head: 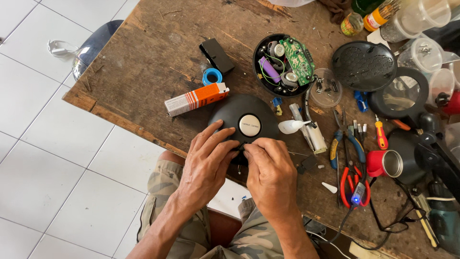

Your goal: The person applies adhesive from a small white bottle to a black plastic component and attaches it to a disassembled black dome-shaped device. The person uses pliers to trim a small piece of material and continues to apply adhesive to the device's interior.

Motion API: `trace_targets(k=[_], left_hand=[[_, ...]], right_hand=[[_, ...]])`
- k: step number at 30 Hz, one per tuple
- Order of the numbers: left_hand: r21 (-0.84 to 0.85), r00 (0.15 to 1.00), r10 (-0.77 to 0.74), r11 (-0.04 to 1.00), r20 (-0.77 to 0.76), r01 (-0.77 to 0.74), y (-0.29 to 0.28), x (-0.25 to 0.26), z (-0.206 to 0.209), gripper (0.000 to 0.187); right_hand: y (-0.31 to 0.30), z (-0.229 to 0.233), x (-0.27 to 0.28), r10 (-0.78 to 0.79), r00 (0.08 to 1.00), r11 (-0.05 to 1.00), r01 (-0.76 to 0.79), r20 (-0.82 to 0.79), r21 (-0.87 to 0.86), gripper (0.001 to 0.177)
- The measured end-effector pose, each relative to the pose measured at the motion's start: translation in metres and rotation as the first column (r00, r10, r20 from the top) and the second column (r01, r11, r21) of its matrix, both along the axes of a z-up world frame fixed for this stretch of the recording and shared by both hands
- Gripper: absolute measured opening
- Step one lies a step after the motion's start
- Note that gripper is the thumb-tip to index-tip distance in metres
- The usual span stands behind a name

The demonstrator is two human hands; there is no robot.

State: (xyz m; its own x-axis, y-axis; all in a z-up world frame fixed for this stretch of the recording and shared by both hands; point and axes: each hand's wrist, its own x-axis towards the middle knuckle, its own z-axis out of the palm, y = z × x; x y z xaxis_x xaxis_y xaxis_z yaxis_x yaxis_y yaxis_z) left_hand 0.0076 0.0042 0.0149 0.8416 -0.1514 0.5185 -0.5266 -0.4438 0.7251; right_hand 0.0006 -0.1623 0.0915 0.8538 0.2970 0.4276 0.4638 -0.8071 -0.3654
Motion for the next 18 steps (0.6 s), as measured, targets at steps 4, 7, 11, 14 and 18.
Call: trace_targets(k=[4, 7, 11, 14, 18], left_hand=[[-0.021, 1.0, 0.0, 1.0, 0.002, 0.0, -0.0013, 0.0003, -0.0016, 0.017], [-0.026, 1.0, 0.004, 1.0, 0.003, -0.004, -0.0032, -0.0004, -0.0027, 0.017], [-0.067, 1.0, 0.003, 0.998, -0.013, -0.004, -0.0062, -0.002, -0.0043, 0.016], [-0.099, 1.0, 0.003, 0.995, -0.029, -0.005, -0.0068, -0.0028, -0.0042, 0.016], [-0.123, 0.998, -0.016, 0.992, -0.054, 0.009, -0.0046, -0.0017, 0.0005, 0.018]], right_hand=[[0.0029, 0.0032, 0.0008, -0.018, 1.0, 1.0, 0.018, -0.008, -0.01, 0.013], [0.0047, 0.0044, 0.0009, -0.049, 0.999, 0.998, 0.048, -0.022, -0.048, 0.006], [0.0059, 0.0033, 0.0004, -0.083, 0.996, 0.991, 0.079, -0.035, -0.112, 0.009], [0.0072, 0.0044, 0.0003, -0.101, 0.994, 0.985, 0.093, -0.048, -0.147, 0.009], [0.0078, 0.0046, 0.0017, -0.116, 0.992, 0.988, 0.11, -0.051, -0.106, 0.009]])
